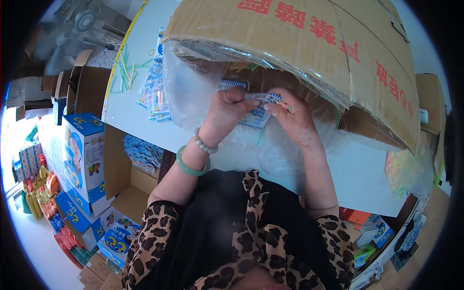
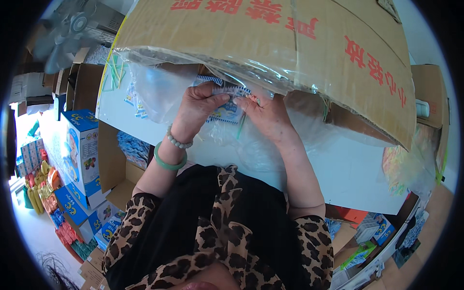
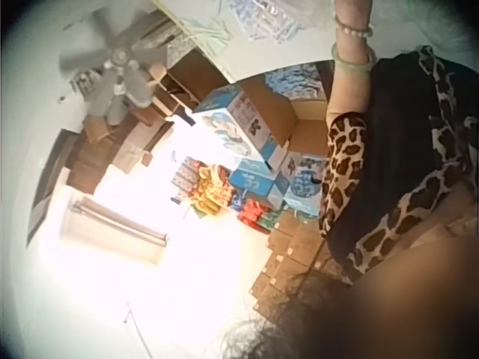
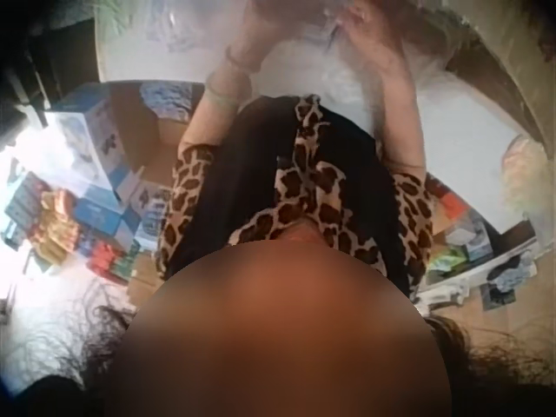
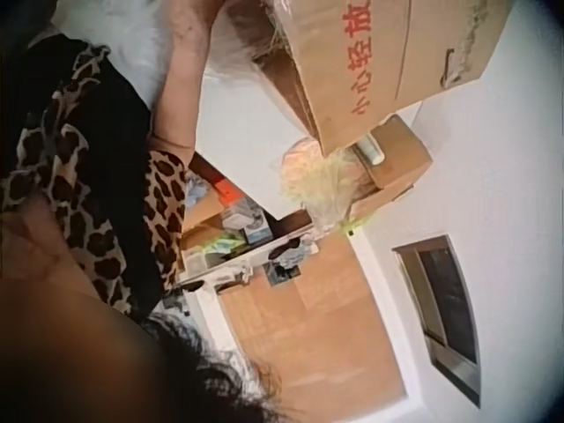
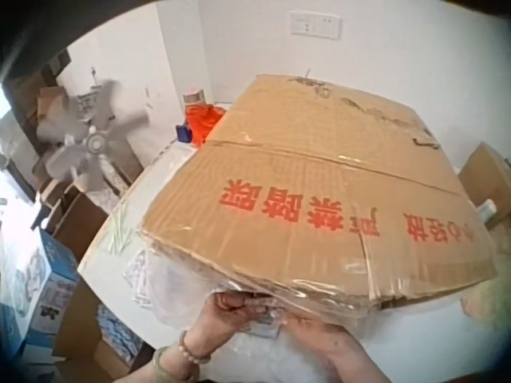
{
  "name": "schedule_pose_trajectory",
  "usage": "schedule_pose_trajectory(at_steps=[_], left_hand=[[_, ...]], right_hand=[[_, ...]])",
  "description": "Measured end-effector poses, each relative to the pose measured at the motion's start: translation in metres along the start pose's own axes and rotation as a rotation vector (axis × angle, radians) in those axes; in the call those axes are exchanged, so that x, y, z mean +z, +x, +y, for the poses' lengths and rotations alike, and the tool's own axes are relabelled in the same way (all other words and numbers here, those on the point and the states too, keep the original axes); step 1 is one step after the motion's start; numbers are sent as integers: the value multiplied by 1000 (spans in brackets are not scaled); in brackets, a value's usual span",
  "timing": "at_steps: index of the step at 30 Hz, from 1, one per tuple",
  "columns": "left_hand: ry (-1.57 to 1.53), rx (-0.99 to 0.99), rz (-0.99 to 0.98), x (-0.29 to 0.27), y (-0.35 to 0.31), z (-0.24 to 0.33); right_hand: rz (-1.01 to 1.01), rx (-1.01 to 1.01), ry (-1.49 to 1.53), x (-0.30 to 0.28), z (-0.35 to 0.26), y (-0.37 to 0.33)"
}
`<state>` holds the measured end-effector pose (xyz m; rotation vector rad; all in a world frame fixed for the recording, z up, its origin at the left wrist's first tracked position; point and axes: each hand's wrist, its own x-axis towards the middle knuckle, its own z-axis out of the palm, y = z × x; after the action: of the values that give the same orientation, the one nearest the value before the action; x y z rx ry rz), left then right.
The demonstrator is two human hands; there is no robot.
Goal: Taking small packaged items out of a large cardboard box and laying them out on a table.
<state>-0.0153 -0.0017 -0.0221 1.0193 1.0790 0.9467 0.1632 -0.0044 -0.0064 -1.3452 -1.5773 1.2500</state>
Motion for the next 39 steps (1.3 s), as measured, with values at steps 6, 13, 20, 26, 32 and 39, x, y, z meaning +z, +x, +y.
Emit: schedule_pose_trajectory(at_steps=[6, 13, 20, 26, 32, 39], left_hand=[[-111, -153, 25, 6, -5, 15], [30, 32, -30, 5, -5, 0], [114, -10, -1, -3, -4, -5], [-91, -53, 8, 2, -3, 4], [-18, -106, -31, -2, -11, 7], [72, 74, 71, -4, -12, 0]], right_hand=[[-117, 165, 380, -6, 4, 1], [-17, 139, 387, -4, 10, 0], [-77, 118, 194, -2, -13, -4], [-151, 125, 320, -3, 8, -2], [52, -16, 16, 3, 23, -4], [318, -230, -276, -29, 85, 7]])
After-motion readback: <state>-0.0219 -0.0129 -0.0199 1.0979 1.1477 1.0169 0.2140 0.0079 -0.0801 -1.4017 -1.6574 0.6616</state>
